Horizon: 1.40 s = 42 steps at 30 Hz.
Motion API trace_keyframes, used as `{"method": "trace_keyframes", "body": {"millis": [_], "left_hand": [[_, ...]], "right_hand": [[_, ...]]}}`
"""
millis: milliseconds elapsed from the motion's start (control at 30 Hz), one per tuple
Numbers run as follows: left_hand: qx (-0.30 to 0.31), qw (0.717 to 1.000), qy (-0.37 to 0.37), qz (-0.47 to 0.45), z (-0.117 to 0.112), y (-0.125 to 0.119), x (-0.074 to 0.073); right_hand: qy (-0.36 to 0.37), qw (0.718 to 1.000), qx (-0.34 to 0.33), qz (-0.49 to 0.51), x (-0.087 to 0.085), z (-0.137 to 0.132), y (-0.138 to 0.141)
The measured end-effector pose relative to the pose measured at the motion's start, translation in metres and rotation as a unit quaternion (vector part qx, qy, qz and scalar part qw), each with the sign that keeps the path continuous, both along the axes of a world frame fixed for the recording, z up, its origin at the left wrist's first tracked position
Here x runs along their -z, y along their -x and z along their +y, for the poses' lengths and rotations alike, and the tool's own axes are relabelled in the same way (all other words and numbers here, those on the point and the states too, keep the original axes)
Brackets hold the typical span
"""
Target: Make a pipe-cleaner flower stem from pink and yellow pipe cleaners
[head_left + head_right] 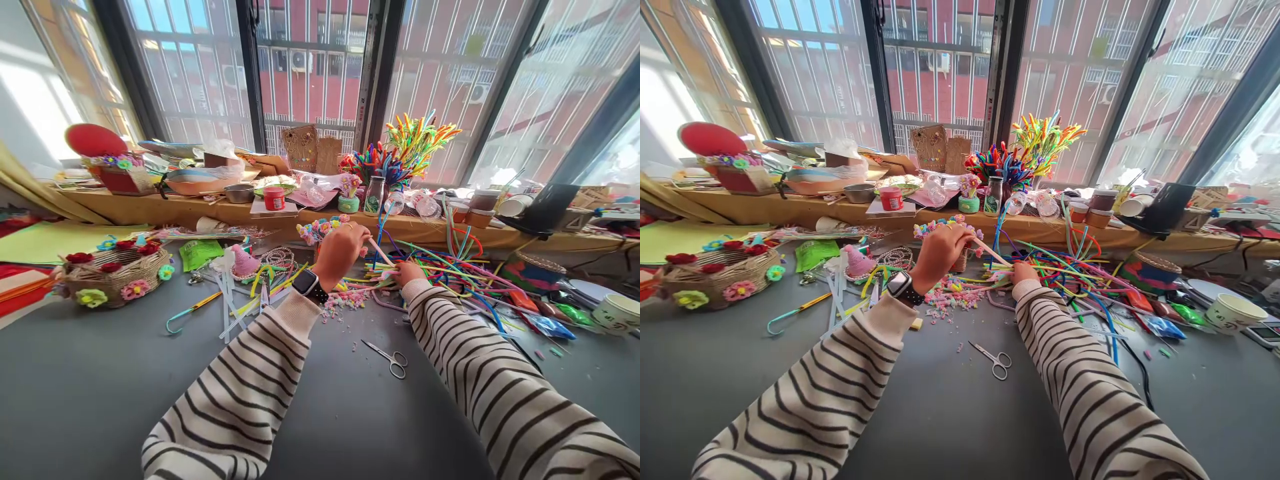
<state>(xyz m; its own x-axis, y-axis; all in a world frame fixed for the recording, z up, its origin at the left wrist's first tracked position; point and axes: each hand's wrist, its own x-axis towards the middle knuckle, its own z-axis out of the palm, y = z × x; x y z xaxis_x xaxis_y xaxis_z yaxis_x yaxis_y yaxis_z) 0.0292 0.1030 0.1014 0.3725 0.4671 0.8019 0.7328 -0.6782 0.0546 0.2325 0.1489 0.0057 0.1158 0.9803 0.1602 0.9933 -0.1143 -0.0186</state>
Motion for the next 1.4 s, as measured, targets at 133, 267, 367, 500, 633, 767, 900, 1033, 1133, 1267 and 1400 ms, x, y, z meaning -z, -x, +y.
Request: {"method": "trace_keyframes", "body": {"millis": [133,267,367,500,633,767,900,1033,1133,1267,1400], "left_hand": [[0.025,0.992,-0.082,-0.091,-0.029,0.026,-0.037],[0.061,0.961,-0.092,-0.255,-0.058,0.052,-0.061],[0.110,0.916,-0.017,-0.386,-0.068,0.067,-0.057],[0.169,0.833,0.192,-0.490,-0.068,0.073,-0.023],[0.226,0.745,0.462,-0.425,-0.074,0.064,0.029],[0.216,0.748,0.510,-0.366,-0.080,0.056,0.071],[0.224,0.801,0.493,-0.254,-0.081,0.056,0.089],[0.221,0.859,0.437,-0.150,-0.085,0.054,0.094],[0.220,0.862,0.441,-0.120,-0.088,0.052,0.094],[0.248,0.810,0.519,-0.116,-0.088,0.056,0.085],[0.274,0.753,0.595,-0.060,-0.084,0.071,0.075]], "right_hand": [[-0.008,1.000,0.004,0.006,-0.001,-0.005,0.002],[-0.039,0.999,-0.001,0.025,-0.015,-0.016,0.002],[-0.086,0.993,-0.038,0.070,-0.029,-0.030,0.008],[-0.139,0.940,-0.173,0.257,-0.042,-0.069,0.037],[-0.032,0.800,-0.256,0.542,-0.040,-0.116,0.084],[-0.105,0.670,-0.184,0.711,-0.023,-0.139,0.111],[-0.116,0.668,-0.098,0.728,0.002,-0.140,0.114],[-0.097,0.663,-0.103,0.735,0.018,-0.142,0.114],[-0.089,0.668,-0.106,0.731,0.017,-0.145,0.111],[-0.132,0.657,-0.081,0.738,0.009,-0.146,0.096],[-0.222,0.592,-0.016,0.774,0.004,-0.142,0.072]]}}
